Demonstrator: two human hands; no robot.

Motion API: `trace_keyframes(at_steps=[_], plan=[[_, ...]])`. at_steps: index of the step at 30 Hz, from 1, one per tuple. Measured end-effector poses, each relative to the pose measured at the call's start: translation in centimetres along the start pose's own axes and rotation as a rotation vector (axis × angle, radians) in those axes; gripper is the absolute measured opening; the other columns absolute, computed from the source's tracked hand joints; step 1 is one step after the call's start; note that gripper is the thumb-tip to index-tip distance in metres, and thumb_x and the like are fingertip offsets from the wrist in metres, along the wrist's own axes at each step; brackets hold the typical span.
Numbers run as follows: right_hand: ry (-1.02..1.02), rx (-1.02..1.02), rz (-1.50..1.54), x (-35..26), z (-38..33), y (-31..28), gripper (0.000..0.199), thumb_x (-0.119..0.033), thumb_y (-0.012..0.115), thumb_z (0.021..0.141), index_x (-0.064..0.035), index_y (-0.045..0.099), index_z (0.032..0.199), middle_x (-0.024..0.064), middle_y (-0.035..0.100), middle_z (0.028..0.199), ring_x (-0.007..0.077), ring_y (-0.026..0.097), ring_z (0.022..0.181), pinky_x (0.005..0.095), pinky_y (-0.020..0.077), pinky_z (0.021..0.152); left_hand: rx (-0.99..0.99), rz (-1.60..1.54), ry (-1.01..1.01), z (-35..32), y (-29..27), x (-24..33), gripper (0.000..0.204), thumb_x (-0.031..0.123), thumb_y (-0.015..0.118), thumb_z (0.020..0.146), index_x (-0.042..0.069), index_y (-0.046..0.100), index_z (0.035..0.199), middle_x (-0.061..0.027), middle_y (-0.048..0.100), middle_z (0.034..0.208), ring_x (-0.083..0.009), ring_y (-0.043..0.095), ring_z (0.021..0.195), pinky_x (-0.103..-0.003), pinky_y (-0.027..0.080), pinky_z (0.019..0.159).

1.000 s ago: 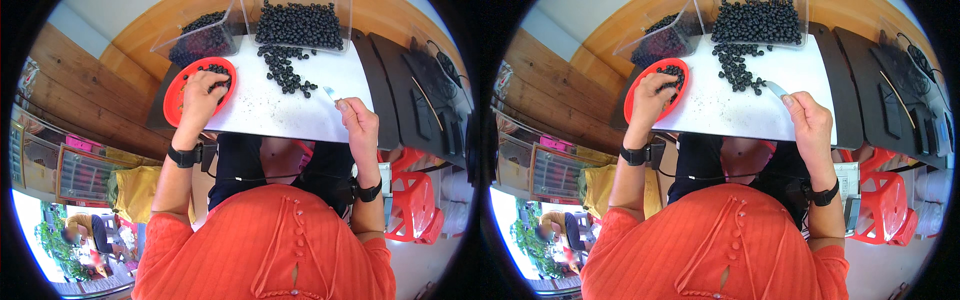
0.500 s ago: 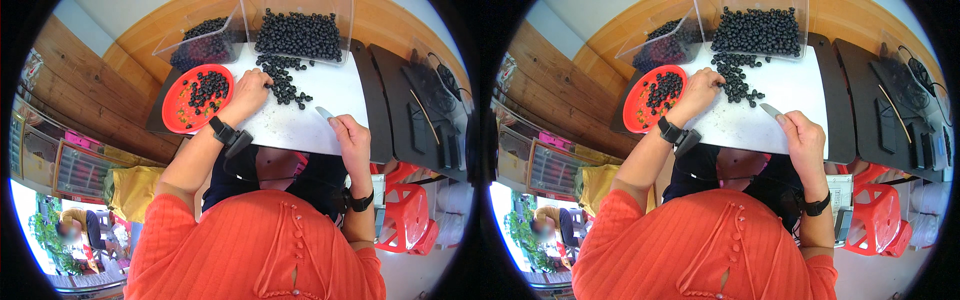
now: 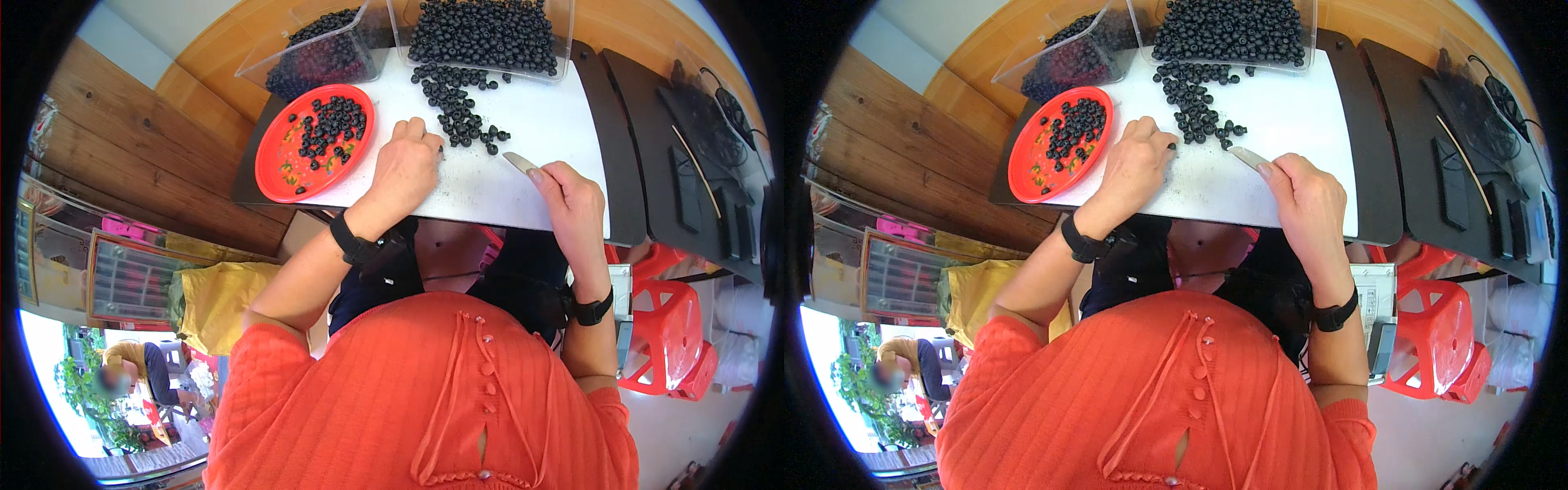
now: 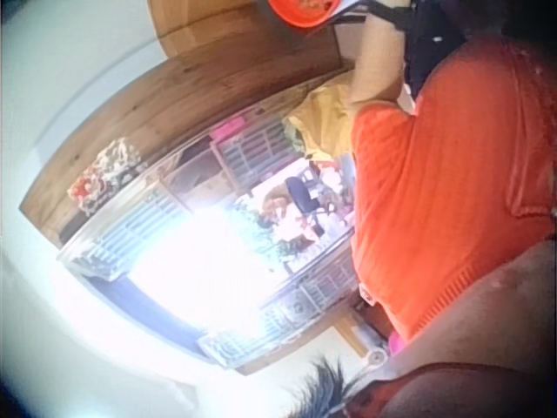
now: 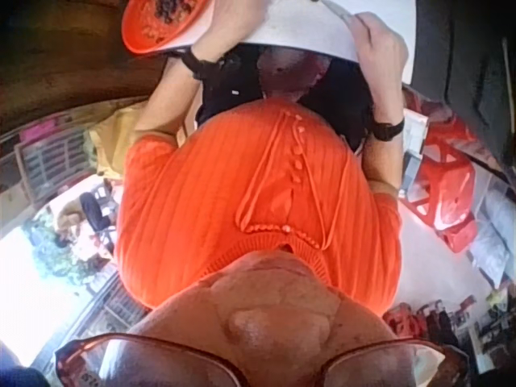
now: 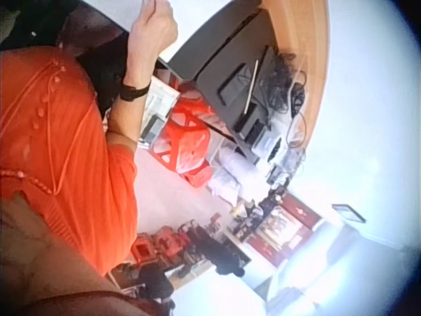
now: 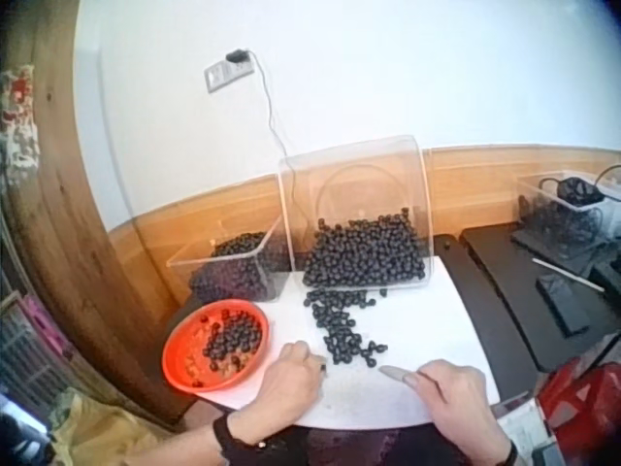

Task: Trim and sort small black rubber or plastic parts using a small blade at a workshop table.

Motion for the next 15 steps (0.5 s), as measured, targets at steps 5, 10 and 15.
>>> trace_keyframes(at_steps=[5, 10, 15], plan=[[0.05, -0.055, 0.051, -1.6, 0.5, 1.5, 0.023, -0.026, 0.063, 0.093, -0.0054, 0.067, 0.084, 0.0145, 0.063, 0.067, 0.033, 0.063, 0.06, 0.0414, 0.047, 0.058, 0.172, -0.147, 0.056, -0.9, 0.2, 0.1, 0.017, 0.0, 0.066, 0.082, 0.0, 0.071, 0.098, -0.0128, 0.057, 0.09, -0.0294, 0.059, 0.088, -0.037, 0.05, 0.075], [0.039, -0.053, 0.037, -2.4, 0.8, 3.9, 0.022, -0.027, 0.065, 0.092, -0.0066, 0.068, 0.086, 0.0146, 0.066, 0.07, 0.0329, 0.065, 0.063, 0.0419, 0.0488, 0.059, 0.061, -0.803, -0.074, -1.2, -0.4, 0.3, 0.021, -0.001, 0.063, 0.088, 0.0, 0.071, 0.108, -0.007, 0.059, 0.093, -0.0166, 0.059, 0.08, -0.028, 0.048, 0.068], [0.027, -0.036, 0.009, -2.5, 0.6, 4.4, 0.021, -0.027, 0.065, 0.092, -0.006, 0.068, 0.087, 0.0147, 0.067, 0.071, 0.0332, 0.066, 0.065, 0.0422, 0.049, 0.06, -0.05, -1.256, -0.239, -1.4, -0.4, 0.7, 0.021, 0.001, 0.059, 0.094, 0.0, 0.071, 0.111, -0.0052, 0.062, 0.091, -0.0107, 0.057, 0.072, -0.023, 0.047, 0.063]])
Point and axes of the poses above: each hand's wrist, its own z-axis towards the middle knuckle, its own y-axis out of the palm, x = y × z, the point moved 1 cm from there along z, towards the middle knuckle
